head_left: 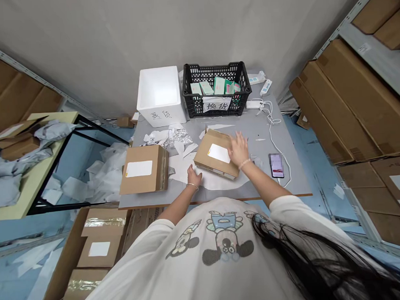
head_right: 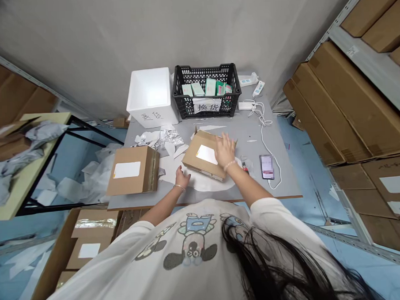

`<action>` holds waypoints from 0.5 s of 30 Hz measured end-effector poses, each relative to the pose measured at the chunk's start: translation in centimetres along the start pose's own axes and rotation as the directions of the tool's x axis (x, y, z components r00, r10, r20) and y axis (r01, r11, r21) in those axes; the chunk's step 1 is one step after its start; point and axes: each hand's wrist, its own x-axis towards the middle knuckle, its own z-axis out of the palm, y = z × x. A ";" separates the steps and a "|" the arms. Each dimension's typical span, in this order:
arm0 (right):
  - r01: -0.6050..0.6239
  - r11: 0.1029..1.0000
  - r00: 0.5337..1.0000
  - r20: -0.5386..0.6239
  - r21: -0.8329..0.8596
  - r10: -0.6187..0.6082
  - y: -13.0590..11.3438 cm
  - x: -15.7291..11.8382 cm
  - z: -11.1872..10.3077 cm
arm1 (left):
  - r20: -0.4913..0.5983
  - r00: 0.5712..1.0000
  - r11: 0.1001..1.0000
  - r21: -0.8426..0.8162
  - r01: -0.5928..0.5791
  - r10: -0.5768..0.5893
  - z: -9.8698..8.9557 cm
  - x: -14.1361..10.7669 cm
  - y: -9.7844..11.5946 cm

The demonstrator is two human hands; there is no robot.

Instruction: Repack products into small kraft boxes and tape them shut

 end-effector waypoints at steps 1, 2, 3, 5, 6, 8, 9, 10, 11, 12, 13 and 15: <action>-0.067 0.996 0.997 -0.031 0.063 0.069 0.2 -2.8 0.6 | 0.005 0.996 0.994 0.070 -0.087 0.087 0.0 0.7 0.4; -0.152 0.979 0.985 -0.056 0.136 0.161 0.4 -5.7 1.4 | 0.018 0.989 0.981 0.121 -0.148 0.147 0.1 1.3 0.7; -0.249 0.945 0.961 -0.068 0.213 0.268 0.7 -8.5 2.2 | 0.031 0.984 0.974 0.144 -0.176 0.174 0.2 2.0 1.0; -0.394 0.854 0.914 0.042 0.341 0.404 1.3 -13.0 4.1 | 0.067 0.984 0.974 0.147 -0.175 0.166 0.4 3.0 1.4; -0.458 0.801 0.887 0.142 0.386 0.439 1.5 -14.4 5.0 | 0.084 0.986 0.977 0.142 -0.156 0.146 0.6 3.4 1.4; -0.602 0.679 0.798 0.317 0.420 0.512 2.0 -15.6 6.4 | 0.092 0.990 0.983 0.135 -0.122 0.110 1.1 3.7 1.3; -0.653 0.635 0.757 0.381 0.413 0.531 2.2 -15.5 6.8 | 0.078 0.992 0.985 0.133 -0.112 0.102 1.3 3.6 1.1; -0.688 0.604 0.725 0.418 0.402 0.547 2.4 -15.1 7.2 | 0.054 0.993 0.986 0.130 -0.108 0.102 1.6 3.4 0.9; -0.708 0.586 0.705 0.432 0.394 0.562 2.5 -14.5 7.4 | 0.028 0.994 0.986 0.126 -0.107 0.104 1.8 3.2 0.7; -0.717 0.575 0.697 0.425 0.395 0.577 2.6 -14.0 7.5 | 0.006 0.995 0.987 0.126 -0.102 0.102 2.0 2.8 0.5; -0.720 0.564 0.694 0.401 0.404 0.599 2.7 -13.4 7.6 | -0.008 0.995 0.987 0.133 -0.094 0.096 2.2 2.4 0.3; -0.731 0.521 0.672 0.326 0.441 0.665 3.0 -12.7 7.7 | -0.005 0.997 0.982 0.175 -0.075 0.077 2.3 1.7 0.1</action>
